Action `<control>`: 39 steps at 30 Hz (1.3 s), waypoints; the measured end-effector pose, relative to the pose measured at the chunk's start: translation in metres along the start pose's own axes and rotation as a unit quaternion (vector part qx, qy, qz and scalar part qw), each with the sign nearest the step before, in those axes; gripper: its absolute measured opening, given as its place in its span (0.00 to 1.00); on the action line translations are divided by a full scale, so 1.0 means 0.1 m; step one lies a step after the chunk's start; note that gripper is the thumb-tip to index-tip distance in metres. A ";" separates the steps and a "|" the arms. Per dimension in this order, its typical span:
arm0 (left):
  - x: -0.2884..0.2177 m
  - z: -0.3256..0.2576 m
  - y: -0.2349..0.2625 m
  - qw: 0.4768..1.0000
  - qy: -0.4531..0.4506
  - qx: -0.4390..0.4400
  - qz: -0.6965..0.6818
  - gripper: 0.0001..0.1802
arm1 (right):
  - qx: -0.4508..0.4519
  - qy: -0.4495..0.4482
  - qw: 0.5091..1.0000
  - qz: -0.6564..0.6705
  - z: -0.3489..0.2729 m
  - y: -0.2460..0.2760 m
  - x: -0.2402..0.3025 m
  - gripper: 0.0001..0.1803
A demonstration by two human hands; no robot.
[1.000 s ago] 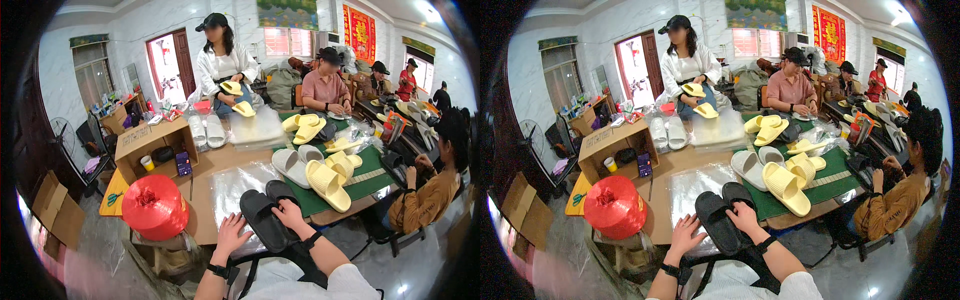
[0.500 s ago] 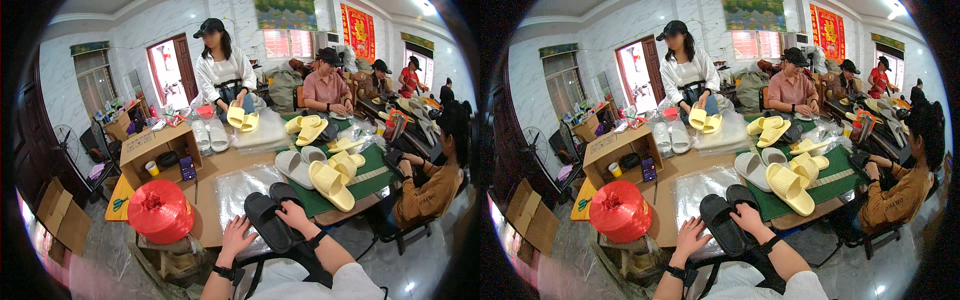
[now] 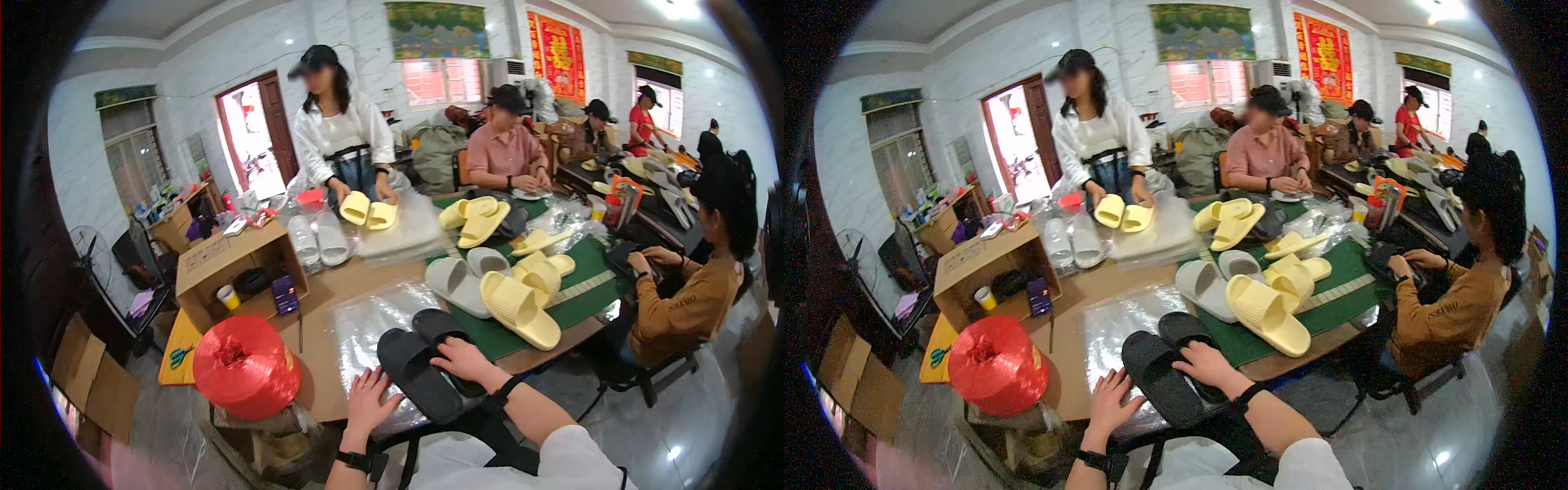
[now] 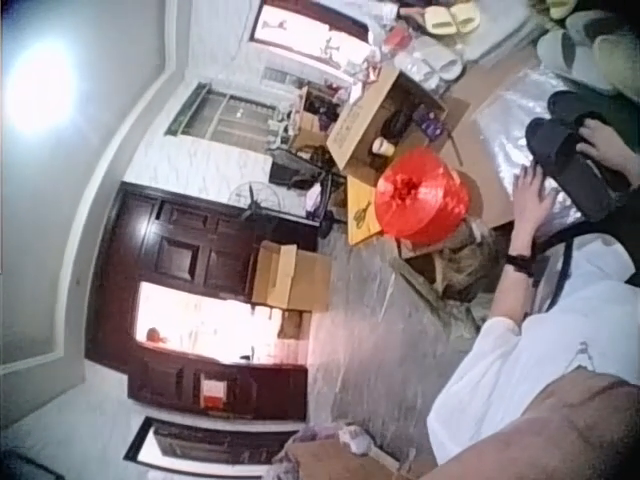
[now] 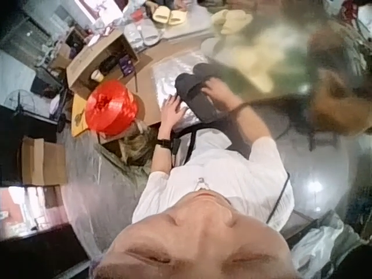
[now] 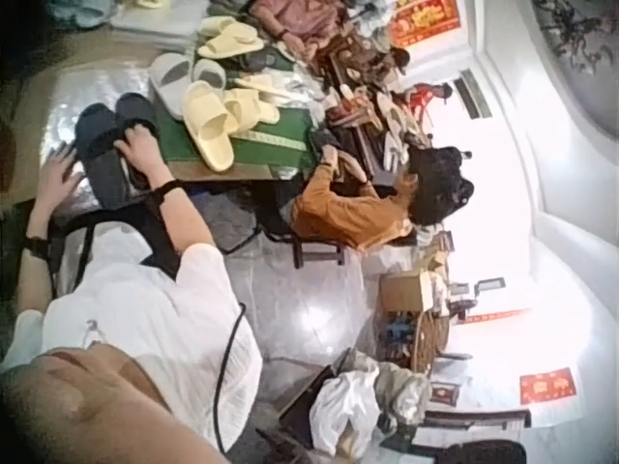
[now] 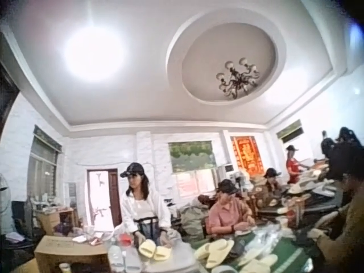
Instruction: The person is seen packing different pairs of slippers into plastic bags at a manufacturing facility.
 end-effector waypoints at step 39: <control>0.04 0.04 0.09 0.996 0.012 0.001 -0.094 0.28 | -0.043 -0.033 0.998 0.032 -0.06 0.07 -0.01 0.28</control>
Point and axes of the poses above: each hand's wrist, its own z-axis towards the middle knuckle, its own y-axis out of the back of the hand, x = y × z, the point moved 6 cm from there along z, towards the middle knuckle, and after that the axes turned 10 degrees about -z, right-handed, at the moved point
